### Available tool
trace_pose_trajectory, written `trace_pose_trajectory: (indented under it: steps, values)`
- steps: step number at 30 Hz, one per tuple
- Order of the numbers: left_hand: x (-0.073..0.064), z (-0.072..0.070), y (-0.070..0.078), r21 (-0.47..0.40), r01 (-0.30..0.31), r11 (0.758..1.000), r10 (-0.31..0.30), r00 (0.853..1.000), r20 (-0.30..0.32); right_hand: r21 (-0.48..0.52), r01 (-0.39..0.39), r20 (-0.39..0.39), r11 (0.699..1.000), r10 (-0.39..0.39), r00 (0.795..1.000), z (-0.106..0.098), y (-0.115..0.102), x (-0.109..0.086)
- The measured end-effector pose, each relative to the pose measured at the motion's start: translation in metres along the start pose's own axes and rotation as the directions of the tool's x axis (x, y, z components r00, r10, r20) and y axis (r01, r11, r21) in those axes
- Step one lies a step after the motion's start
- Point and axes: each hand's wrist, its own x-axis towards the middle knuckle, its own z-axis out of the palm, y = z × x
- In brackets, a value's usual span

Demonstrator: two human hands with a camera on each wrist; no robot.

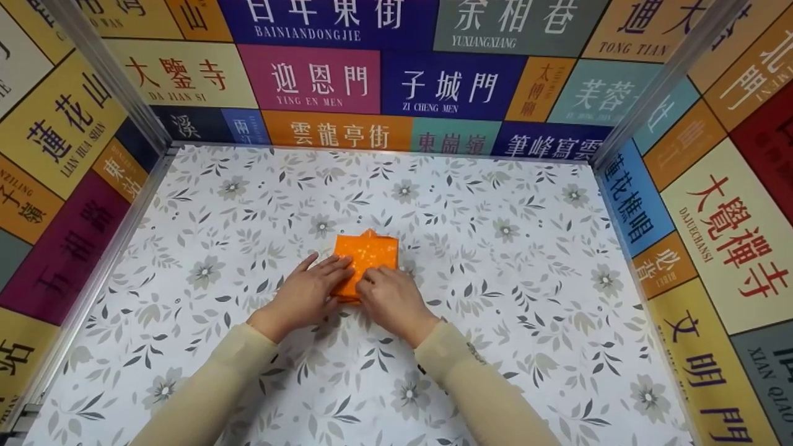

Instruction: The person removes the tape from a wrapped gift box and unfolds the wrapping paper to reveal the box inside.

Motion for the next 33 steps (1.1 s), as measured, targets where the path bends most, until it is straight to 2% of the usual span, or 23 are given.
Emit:
trace_pose_trajectory:
  steps: [10,18,24,28,33]
  values:
    - [0.0,0.0,0.002,-0.021,-0.01,1.0,0.01,1.0,0.001,-0.007,-0.097,0.031,0.995,0.097,0.995,0.001,-0.003,0.0]
    - [0.001,0.001,0.003,-0.03,0.004,1.0,-0.003,1.0,0.01,-0.005,-0.125,0.027,0.992,0.125,0.992,0.001,-0.006,0.0]
    - [0.0,0.002,0.004,-0.031,0.007,0.999,-0.007,1.0,0.002,0.023,-0.083,0.01,0.996,0.082,0.997,-0.004,-0.011,-0.008]
    - [0.001,0.001,0.003,-0.025,0.0,1.0,0.0,1.0,-0.014,0.043,-0.024,-0.037,0.999,0.026,0.999,-0.005,-0.012,-0.019]
    - [0.003,0.0,0.002,-0.012,0.001,1.0,-0.001,1.0,-0.03,0.035,0.013,-0.094,0.999,-0.01,0.996,-0.006,-0.012,-0.027]
